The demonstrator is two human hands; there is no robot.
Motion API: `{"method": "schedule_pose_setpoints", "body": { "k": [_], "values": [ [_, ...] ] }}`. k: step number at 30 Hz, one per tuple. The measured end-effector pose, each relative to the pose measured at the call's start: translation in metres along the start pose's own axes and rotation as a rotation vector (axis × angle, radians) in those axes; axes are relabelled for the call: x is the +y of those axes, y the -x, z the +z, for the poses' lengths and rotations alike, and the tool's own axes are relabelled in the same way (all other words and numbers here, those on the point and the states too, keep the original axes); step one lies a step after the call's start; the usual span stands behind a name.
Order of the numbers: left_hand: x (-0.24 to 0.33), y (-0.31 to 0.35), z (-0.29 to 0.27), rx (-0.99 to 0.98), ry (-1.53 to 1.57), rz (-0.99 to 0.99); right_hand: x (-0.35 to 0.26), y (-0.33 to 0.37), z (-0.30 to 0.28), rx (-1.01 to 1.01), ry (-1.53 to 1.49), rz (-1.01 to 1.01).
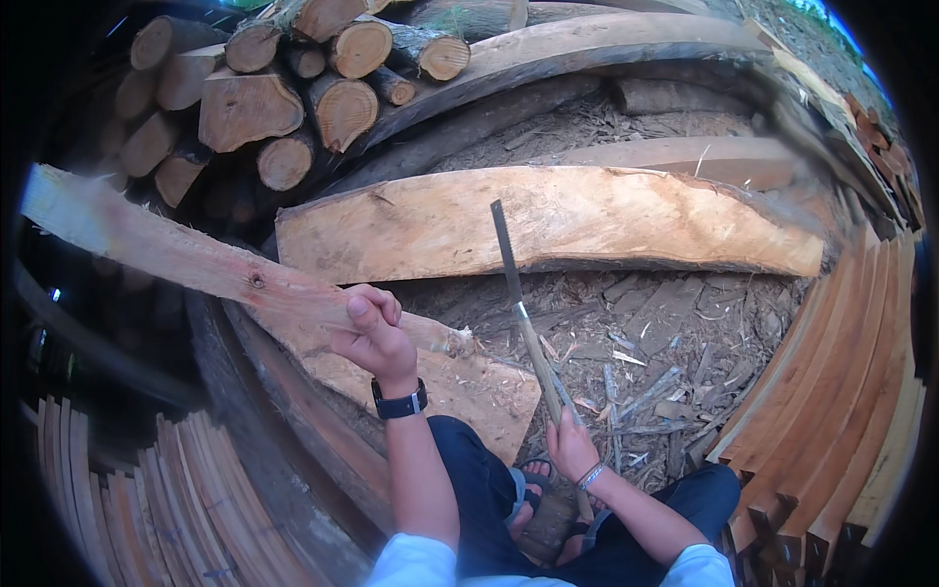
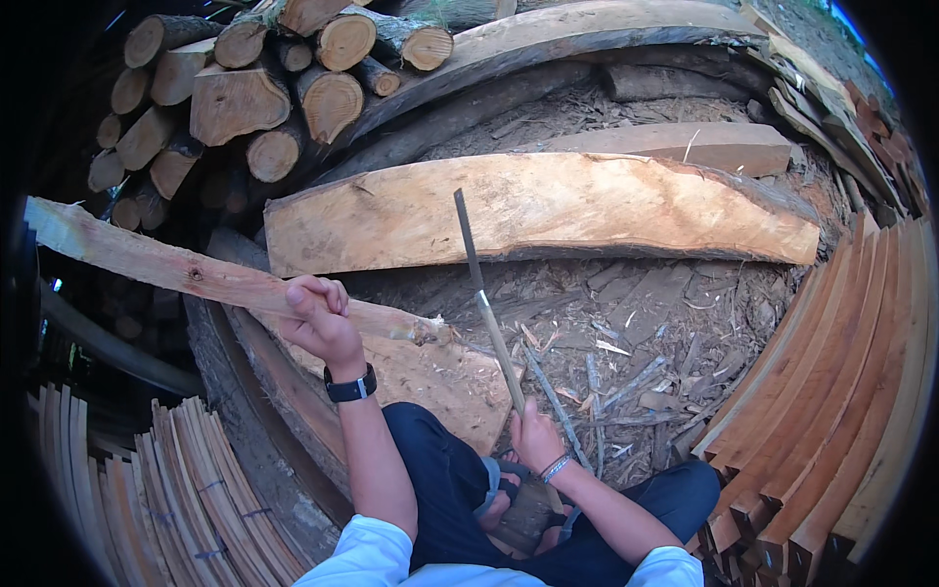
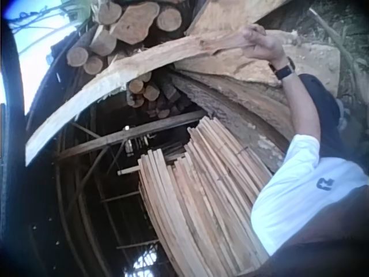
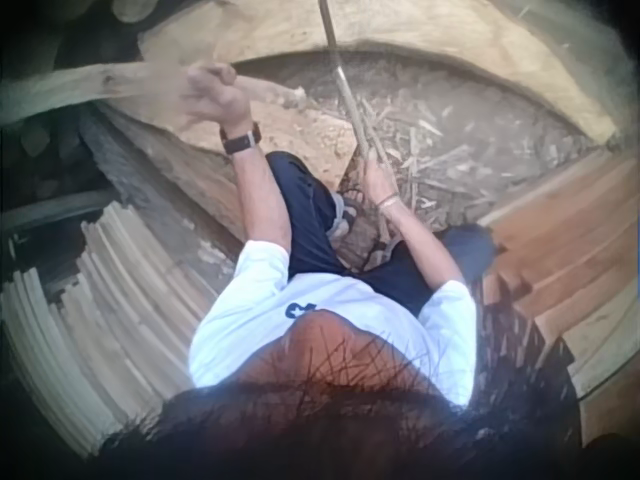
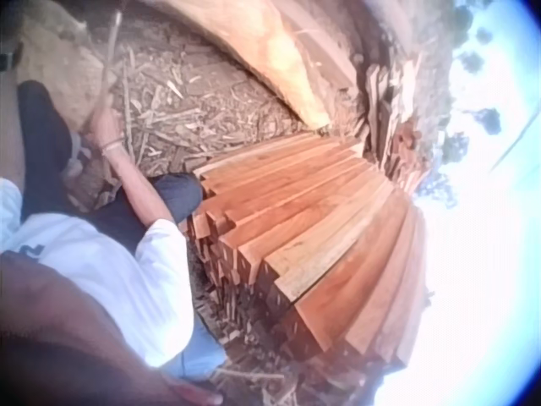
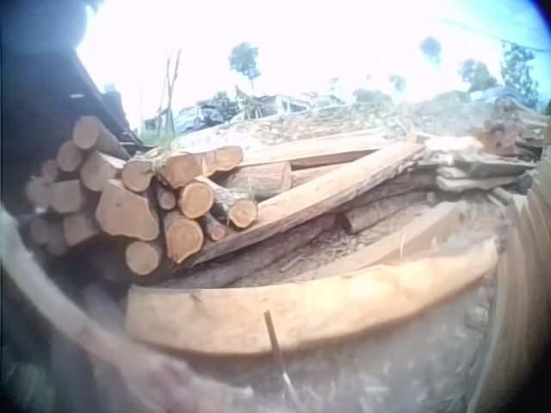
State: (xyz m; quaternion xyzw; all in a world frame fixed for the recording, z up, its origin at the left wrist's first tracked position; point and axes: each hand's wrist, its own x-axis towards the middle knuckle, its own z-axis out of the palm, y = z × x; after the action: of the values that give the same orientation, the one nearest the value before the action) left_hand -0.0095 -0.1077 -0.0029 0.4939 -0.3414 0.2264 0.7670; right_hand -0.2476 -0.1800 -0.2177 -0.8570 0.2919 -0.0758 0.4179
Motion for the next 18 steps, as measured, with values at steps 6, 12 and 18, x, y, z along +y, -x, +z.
{"method": "schedule_pose_setpoints", "body": {
  "k": [6, 12, 18],
  "values": [
    [-0.003, -0.003, -0.001, -0.037, -0.023, 0.017, 0.015, 0.009, 0.013, -0.28, 0.154, 0.049],
    [0.0, -0.003, -0.01, -0.018, -0.024, 0.011, -0.051, 0.009, -0.024, -0.009, -0.061, -0.005],
    [-0.002, 0.003, 0.002, -0.028, 0.006, -0.012, 0.033, 0.019, 0.039, -0.212, 0.244, 0.086]
  ]
}}
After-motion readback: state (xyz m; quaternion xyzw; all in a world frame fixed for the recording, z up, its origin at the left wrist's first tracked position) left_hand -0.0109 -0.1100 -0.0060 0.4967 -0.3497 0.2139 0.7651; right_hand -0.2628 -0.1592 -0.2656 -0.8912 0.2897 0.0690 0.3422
